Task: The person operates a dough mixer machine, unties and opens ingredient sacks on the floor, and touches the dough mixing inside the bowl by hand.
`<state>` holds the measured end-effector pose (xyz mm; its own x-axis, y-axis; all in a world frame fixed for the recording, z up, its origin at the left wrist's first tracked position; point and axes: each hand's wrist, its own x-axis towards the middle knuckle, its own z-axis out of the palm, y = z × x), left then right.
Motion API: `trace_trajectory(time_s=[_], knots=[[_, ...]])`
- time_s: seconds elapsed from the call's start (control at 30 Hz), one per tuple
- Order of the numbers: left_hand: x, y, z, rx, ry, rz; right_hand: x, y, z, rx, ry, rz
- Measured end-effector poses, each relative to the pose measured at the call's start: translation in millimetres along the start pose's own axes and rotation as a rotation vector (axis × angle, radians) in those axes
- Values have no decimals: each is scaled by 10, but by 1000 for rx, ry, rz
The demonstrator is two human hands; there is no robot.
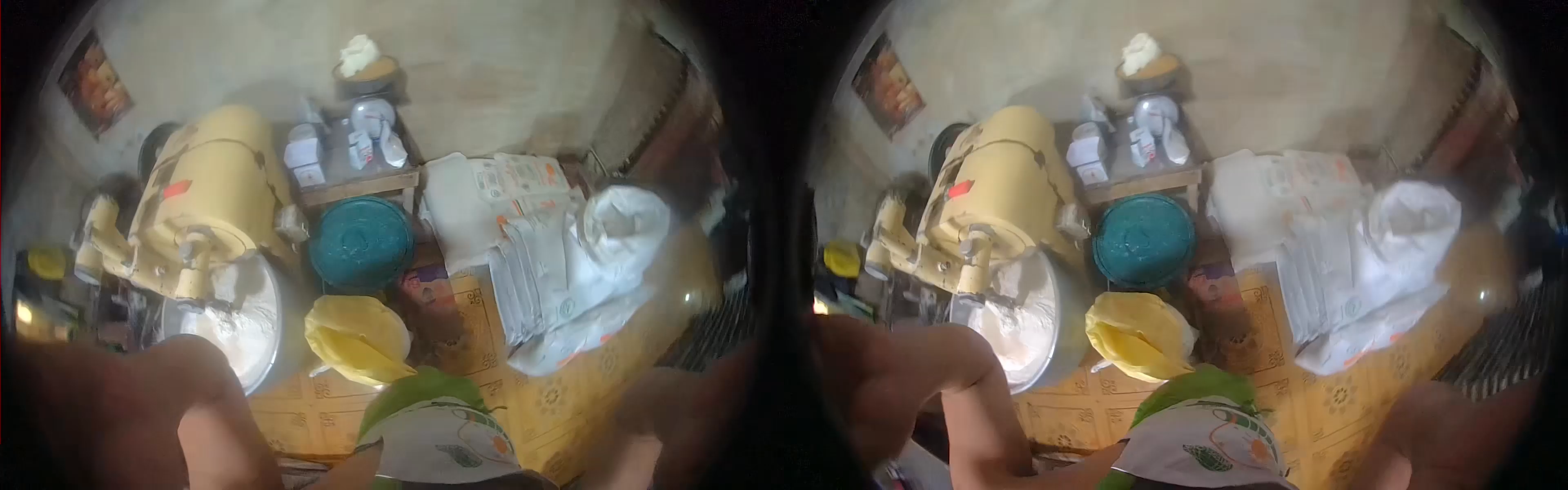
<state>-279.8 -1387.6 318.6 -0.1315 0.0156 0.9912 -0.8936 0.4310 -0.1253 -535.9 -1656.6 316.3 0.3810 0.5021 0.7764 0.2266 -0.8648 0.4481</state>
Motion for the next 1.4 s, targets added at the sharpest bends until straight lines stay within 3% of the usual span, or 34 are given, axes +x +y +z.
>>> trace_trajectory(time_s=[0.17,0.2,0.23,0.3,0.33,0.37,0.47,0.57,0.63,0.67,0.73,0.77,0.83,0.87,0.93,0.97,1.03,1.27,1.4], knots=[[-461,-544,385,303,141,-273,-76,765,488,121,10,-38],[-600,-629,536,491,191,-350,-99,900,573,148,12,-32],[-719,-669,674,462,221,-494,-119,1015,668,182,15,-31],[-865,-655,700,441,-17,-848,-142,1244,872,251,34,-12],[-969,-691,665,476,-266,-900,-147,1331,1011,285,45,-5],[-1042,-740,628,528,-553,-765,-239,1414,1131,322,26,39],[-1774,-641,683,262,-648,-962,-641,1585,1859,451,-64,255],[-2548,-337,749,292,-745,-1251,-1505,1502,3041,704,-459,841],[-2681,-77,831,379,-725,-1479,-2253,1403,3989,1064,-581,893],[-2864,30,943,425,-660,-1533,-2388,1298,4222,1231,-618,774],[-2886,170,1086,475,-495,-1697,-2992,1104,4866,1014,-737,423],[-2849,194,1188,507,-465,-1702,-2949,983,4925,1244,-929,583],[-2803,178,1331,620,-252,-1755,-3115,832,5283,1364,-1195,550],[-2883,167,1422,668,-204,-1748,-3061,826,5321,1370,-1199,529],[-2800,44,1526,715,-187,-1755,-2782,731,5417,1380,-1354,246],[-2782,11,1606,742,-169,-1767,-2750,712,5509,1382,-1358,232],[-2773,0,1671,777,-190,-1750,-2716,614,5655,1281,-1317,-125],[-2894,192,1745,827,-153,-1758,-2760,403,5780,1273,-1331,-179],[-2955,317,1703,810,-166,-1778,-3018,310,5649,1275,-1470,-118]])
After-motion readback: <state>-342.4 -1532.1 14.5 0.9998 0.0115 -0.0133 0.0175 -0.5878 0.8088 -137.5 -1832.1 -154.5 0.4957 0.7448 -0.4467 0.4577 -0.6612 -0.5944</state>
